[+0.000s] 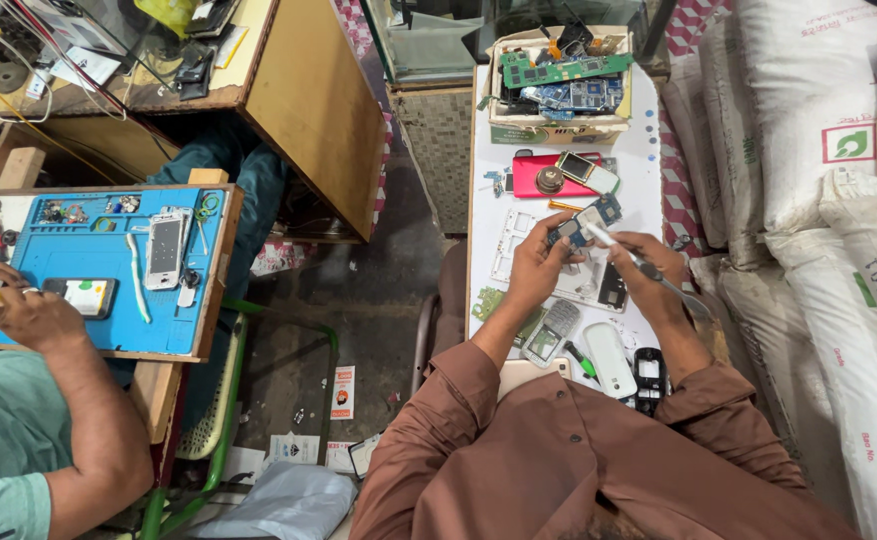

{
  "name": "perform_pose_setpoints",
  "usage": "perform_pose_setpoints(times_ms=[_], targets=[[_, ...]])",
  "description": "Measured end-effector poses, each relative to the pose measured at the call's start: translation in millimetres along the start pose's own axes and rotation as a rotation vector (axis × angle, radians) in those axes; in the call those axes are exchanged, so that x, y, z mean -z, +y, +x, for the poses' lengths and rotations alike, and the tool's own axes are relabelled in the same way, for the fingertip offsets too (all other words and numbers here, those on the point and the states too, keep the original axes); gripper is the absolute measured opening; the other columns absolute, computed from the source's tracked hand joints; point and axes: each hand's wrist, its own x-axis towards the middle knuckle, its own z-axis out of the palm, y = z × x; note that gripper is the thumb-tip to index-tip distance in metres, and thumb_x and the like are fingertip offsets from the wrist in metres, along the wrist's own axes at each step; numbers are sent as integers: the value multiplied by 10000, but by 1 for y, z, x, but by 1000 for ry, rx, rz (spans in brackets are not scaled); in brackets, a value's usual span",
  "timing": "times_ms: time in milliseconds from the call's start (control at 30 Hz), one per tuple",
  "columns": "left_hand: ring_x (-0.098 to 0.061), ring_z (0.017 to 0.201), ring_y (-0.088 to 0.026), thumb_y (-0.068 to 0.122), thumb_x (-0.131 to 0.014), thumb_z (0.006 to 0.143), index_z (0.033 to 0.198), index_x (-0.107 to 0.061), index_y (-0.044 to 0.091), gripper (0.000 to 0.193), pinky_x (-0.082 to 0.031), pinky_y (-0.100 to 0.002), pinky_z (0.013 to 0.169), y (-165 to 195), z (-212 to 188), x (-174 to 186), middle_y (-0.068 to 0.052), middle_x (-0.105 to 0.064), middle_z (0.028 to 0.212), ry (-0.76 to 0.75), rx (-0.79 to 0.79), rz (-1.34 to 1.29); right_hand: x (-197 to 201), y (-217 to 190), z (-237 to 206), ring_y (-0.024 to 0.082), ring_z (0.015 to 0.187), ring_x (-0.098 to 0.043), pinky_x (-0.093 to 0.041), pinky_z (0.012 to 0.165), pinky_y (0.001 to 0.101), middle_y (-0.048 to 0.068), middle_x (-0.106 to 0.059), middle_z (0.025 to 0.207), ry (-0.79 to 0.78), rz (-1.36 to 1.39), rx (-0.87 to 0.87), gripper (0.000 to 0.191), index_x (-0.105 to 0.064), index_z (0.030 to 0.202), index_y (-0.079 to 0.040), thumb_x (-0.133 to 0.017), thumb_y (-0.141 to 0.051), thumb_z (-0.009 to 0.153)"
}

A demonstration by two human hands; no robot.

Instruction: The person sits at a repair bench and repairs a mobile phone, holding the phone in one hand while using a pry tool and screwdriver to open the casing, work on the internal board, and reassemble the housing. They set the phone down and pick it up repeatedly while handling small components and other phones on the bench.

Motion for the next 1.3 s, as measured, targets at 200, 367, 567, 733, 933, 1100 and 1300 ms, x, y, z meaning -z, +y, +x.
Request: perform_pose_setpoints(times_ms=[200, 367, 567, 733, 933, 1100, 1300], targets=[[-685, 1059, -171, 5, -483, 1082, 1454, -485, -34, 374, -627, -299, 880, 3, 1, 0, -161, -645, 1291, 0, 28, -13, 0, -1, -1, 80, 805, -649, -497, 693, 220, 83, -754, 951, -11, -75, -57, 221, -745, 1163, 17, -714, -117, 990], [-677, 1087, -166, 26, -479, 1080, 1445, -487, -34, 370, -624, -292, 895, 7, 2, -2, -145, -618, 1336, 7, 58, -35, 1, 2, 0, 87, 824, -671, -510, 706, 222, 91, -759, 970, 3, -63, -47, 231, -736, 1170, 20, -712, -132, 998], [-671, 1094, -168, 35, -483, 1085, 1451, -486, -34, 373, -621, -295, 887, 7, 3, 0, -154, -623, 1328, 18, 66, -62, 3, 6, 1, 107, 913, -702, -550, 806, 232, 111, -769, 1072, 14, -10, -5, 247, -708, 1197, 34, -691, -143, 1025], [-668, 1092, -161, 44, -485, 1086, 1448, -492, -31, 370, -624, -295, 884, 5, 3, 1, -145, -621, 1328, 18, 52, -31, 2, 10, 2, 125, 909, -702, -559, 813, 250, 127, -766, 1078, -9, 11, -21, 258, -702, 1200, 47, -686, -135, 1018], [-677, 1066, -157, 49, -487, 1087, 1452, -494, -24, 372, -622, -286, 872, 7, 2, 0, -145, -629, 1315, 19, 47, -22, 4, 14, 3, 139, 921, -716, -575, 837, 260, 138, -761, 1084, -5, 54, -33, 251, -691, 1202, 52, -675, -124, 1025], [-692, 952, -143, 43, -486, 1087, 1450, -502, -25, 370, -602, -264, 836, 10, 1, 0, -141, -654, 1289, 28, 82, -15, 2, 15, 0, 141, 920, -708, -562, 819, 257, 144, -761, 1067, 25, 17, -8, 249, -696, 1208, 54, -681, -118, 1030], [-692, 916, -127, 60, -466, 1101, 1449, -501, -14, 358, -593, -258, 830, 12, 0, 1, -133, -667, 1269, 15, 99, -11, 2, 10, 0, 129, 918, -716, -562, 810, 251, 130, -760, 1064, 25, 3, 20, 241, -702, 1187, 42, -683, -143, 1033]])
